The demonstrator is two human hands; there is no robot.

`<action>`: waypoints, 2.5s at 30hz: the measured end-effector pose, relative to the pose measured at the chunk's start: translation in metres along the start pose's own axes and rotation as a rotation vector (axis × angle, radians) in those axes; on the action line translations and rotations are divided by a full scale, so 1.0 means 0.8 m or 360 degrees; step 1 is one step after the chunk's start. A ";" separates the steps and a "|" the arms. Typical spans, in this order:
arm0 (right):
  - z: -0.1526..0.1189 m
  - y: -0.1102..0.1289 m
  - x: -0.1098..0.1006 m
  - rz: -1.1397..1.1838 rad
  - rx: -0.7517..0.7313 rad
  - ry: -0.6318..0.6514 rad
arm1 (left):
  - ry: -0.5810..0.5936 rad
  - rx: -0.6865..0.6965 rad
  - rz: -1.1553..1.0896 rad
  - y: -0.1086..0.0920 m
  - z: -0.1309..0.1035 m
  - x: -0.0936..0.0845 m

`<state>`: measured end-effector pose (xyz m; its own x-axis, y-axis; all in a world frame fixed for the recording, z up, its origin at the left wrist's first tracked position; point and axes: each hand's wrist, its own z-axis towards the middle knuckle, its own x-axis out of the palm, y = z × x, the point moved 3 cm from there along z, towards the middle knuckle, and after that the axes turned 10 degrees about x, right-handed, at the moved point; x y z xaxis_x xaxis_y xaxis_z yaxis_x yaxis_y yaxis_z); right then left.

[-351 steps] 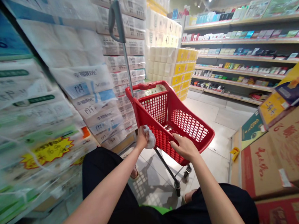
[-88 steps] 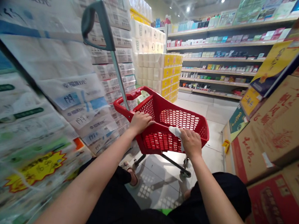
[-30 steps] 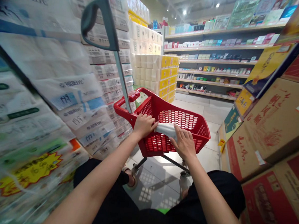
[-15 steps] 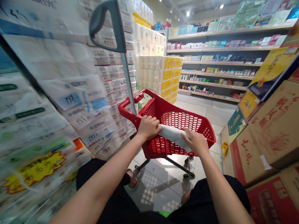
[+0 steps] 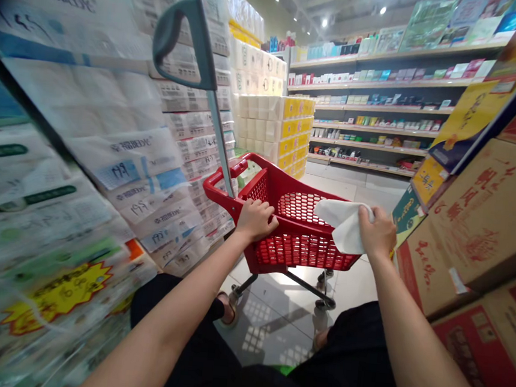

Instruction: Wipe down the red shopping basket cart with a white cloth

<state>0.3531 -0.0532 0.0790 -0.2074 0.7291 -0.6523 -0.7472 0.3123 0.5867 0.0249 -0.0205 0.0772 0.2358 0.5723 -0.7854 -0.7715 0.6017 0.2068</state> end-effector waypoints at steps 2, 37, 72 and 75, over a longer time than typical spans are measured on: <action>0.011 0.010 -0.018 -0.0031 0.0015 -0.0100 | 0.0003 -0.0009 -0.0003 0.000 0.000 0.000; -0.162 0.152 0.102 -0.0233 -0.1182 0.0399 | 0.0029 0.0045 0.0029 -0.003 -0.001 -0.001; -0.159 0.168 0.105 -0.0022 -0.1366 0.0658 | 0.0057 -0.0038 0.0087 -0.004 0.000 -0.005; -0.137 0.152 0.090 0.0178 -0.1430 0.0914 | 0.0052 0.0004 0.0061 -0.003 -0.003 -0.005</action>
<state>0.1778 -0.0294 0.0509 -0.3946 0.2571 -0.8822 -0.8478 -0.4722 0.2416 0.0247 -0.0258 0.0787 0.1868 0.5765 -0.7954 -0.7780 0.5812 0.2386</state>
